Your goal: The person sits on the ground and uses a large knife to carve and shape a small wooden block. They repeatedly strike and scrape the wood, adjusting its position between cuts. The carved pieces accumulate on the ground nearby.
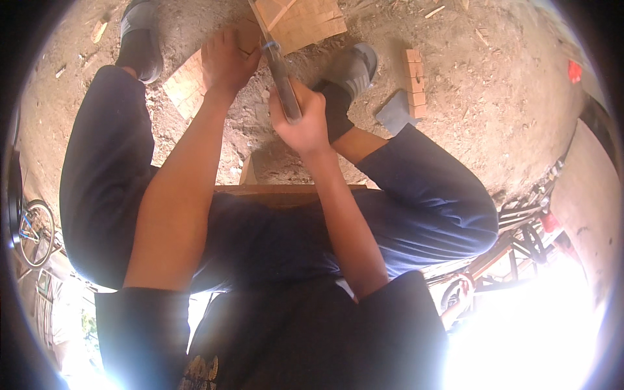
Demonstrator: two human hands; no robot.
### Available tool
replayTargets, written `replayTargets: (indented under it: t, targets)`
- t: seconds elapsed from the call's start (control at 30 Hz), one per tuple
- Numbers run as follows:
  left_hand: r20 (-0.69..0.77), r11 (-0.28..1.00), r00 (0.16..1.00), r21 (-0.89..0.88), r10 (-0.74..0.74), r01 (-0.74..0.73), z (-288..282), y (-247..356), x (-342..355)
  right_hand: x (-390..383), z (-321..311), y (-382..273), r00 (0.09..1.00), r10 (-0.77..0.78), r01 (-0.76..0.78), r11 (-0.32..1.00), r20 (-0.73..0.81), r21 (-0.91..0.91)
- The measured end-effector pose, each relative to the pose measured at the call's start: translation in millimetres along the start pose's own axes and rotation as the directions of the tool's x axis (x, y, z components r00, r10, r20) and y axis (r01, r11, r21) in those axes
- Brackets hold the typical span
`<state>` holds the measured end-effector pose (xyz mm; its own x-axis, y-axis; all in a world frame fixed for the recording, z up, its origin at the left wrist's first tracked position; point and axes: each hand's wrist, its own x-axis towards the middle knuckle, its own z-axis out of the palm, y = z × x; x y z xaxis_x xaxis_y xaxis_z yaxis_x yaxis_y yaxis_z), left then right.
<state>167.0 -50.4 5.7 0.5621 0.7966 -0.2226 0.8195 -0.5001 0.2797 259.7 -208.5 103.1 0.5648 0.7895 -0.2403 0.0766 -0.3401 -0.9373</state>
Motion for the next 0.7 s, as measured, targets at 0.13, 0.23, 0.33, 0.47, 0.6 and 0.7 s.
replayTargets:
  t: [0.13, 0.23, 0.33, 0.47, 0.6, 0.7]
  targets:
    - [-0.036, 1.000, 0.999, 0.021, -0.005, 0.005, 3.8, -2.0, -1.7, -60.2, -12.3, 2.0, 0.998, 0.068, -0.068, 0.998, -0.014, 0.012]
    - [-0.025, 1.000, 1.000, 0.022, -0.008, 0.008, 1.4, -1.3, -0.4, -52.0, -9.1, 5.6, 0.999, 0.052, -0.052, 0.998, -0.012, 0.027]
    - [0.012, 1.000, 1.000, -0.018, -0.008, 0.008, 1.4, 1.8, -2.2, -12.4, 4.3, 2.2, 1.000, 0.006, -0.005, 1.000, -0.016, 0.019]
    - [-0.055, 0.999, 0.998, 0.038, 0.039, -0.037, 3.9, -3.9, -1.4, -25.3, 0.4, 13.6, 0.998, 0.062, -0.062, 0.998, -0.020, 0.014]
    - [-0.040, 0.995, 0.998, 0.085, 0.049, -0.046, 5.3, -1.1, -1.8, -62.7, -14.7, -2.5, 0.990, 0.133, -0.134, 0.990, -0.040, -0.034]
    - [0.006, 0.999, 1.000, 0.033, 0.026, -0.026, 2.5, 0.8, 0.5, -32.9, -0.3, 9.7, 0.998, 0.060, -0.060, 0.998, -0.036, 0.007]
